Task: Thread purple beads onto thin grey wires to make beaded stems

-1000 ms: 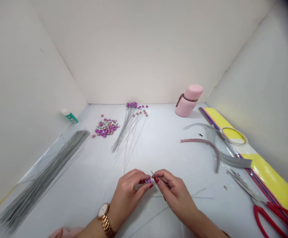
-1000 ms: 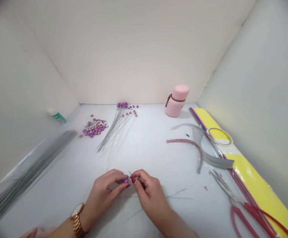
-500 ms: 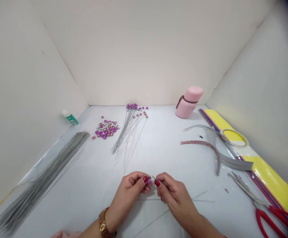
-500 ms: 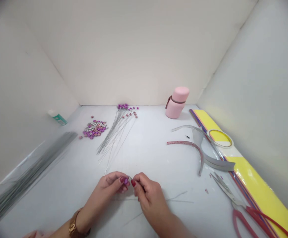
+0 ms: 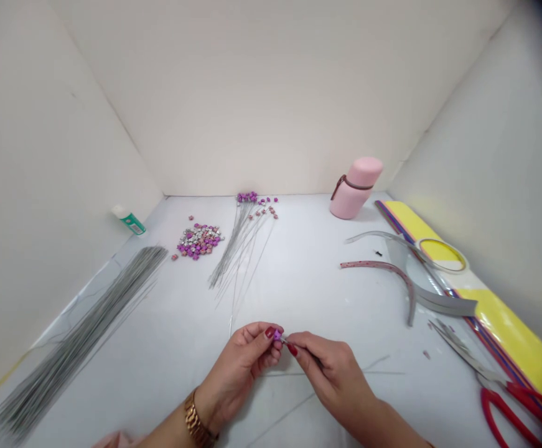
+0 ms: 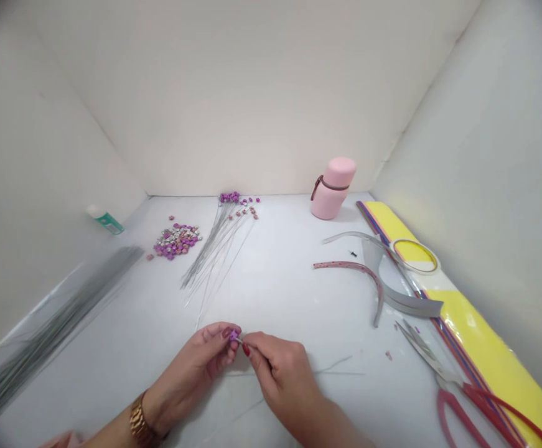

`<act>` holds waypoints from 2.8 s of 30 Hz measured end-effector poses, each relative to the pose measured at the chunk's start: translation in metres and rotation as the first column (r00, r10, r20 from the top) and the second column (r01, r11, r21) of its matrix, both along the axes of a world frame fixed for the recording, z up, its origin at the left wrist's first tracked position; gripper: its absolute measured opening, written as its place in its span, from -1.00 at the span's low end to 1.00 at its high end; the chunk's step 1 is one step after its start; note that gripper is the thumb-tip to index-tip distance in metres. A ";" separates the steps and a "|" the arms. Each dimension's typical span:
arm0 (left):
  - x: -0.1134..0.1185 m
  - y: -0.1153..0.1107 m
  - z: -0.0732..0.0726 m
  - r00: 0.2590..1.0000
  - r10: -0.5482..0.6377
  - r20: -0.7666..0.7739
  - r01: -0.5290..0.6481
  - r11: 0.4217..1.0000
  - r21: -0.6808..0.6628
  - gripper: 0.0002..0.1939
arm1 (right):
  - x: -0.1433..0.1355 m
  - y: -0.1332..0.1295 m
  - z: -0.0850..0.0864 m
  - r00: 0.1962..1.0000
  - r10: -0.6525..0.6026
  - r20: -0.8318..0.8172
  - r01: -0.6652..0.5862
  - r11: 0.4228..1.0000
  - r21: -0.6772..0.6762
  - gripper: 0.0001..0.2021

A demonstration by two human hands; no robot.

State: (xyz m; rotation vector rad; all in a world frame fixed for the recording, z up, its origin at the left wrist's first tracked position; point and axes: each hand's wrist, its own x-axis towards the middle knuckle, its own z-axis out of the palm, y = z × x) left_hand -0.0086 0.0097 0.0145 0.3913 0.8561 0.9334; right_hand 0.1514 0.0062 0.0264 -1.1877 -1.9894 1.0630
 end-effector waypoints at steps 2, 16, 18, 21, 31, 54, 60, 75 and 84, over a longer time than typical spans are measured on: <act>0.000 0.000 0.000 1.000 -0.004 -0.003 0.004 1.000 -0.001 -0.87 | 0.000 0.000 0.000 1.000 0.010 0.006 -0.010 1.000 0.008 -0.76; -0.001 0.000 -0.003 1.000 -0.004 -0.011 0.004 1.000 0.003 -0.90 | 0.001 0.000 0.001 0.999 0.046 0.010 -0.046 0.999 -0.020 -0.74; -0.001 0.000 -0.004 1.000 -0.001 -0.013 0.001 1.000 0.007 -0.90 | 0.001 0.000 0.001 0.999 0.045 0.008 -0.045 0.998 -0.036 -0.74; -0.001 0.000 -0.005 1.000 0.000 -0.016 0.000 1.000 0.006 -0.90 | 0.000 0.000 0.001 0.999 0.042 0.011 -0.042 0.998 -0.046 -0.74; -0.002 0.002 0.003 0.960 -0.038 -0.277 0.094 0.977 0.193 -0.89 | -0.001 0.000 0.002 0.998 0.026 0.059 -0.024 0.999 -0.039 -0.75; -0.012 0.004 -0.005 0.750 -0.087 -0.656 0.382 0.866 0.322 -0.81 | -0.002 0.005 -0.007 0.998 0.055 -0.037 -0.065 0.909 -0.412 -0.74; -0.014 0.006 -0.004 0.728 -0.105 -0.677 0.403 0.865 0.298 -0.84 | 0.000 -0.002 -0.018 0.908 0.104 0.405 -0.183 0.970 0.160 -0.74; -0.014 0.005 0.000 0.715 -0.119 -0.689 0.448 0.835 0.320 -0.83 | -0.002 0.006 -0.006 0.996 0.085 0.026 -0.074 0.954 -0.291 -0.77; -0.013 0.006 0.002 0.776 -0.124 -0.618 0.395 0.859 0.324 -0.84 | -0.001 0.004 -0.006 0.961 0.145 0.237 -0.146 0.989 -0.015 -0.75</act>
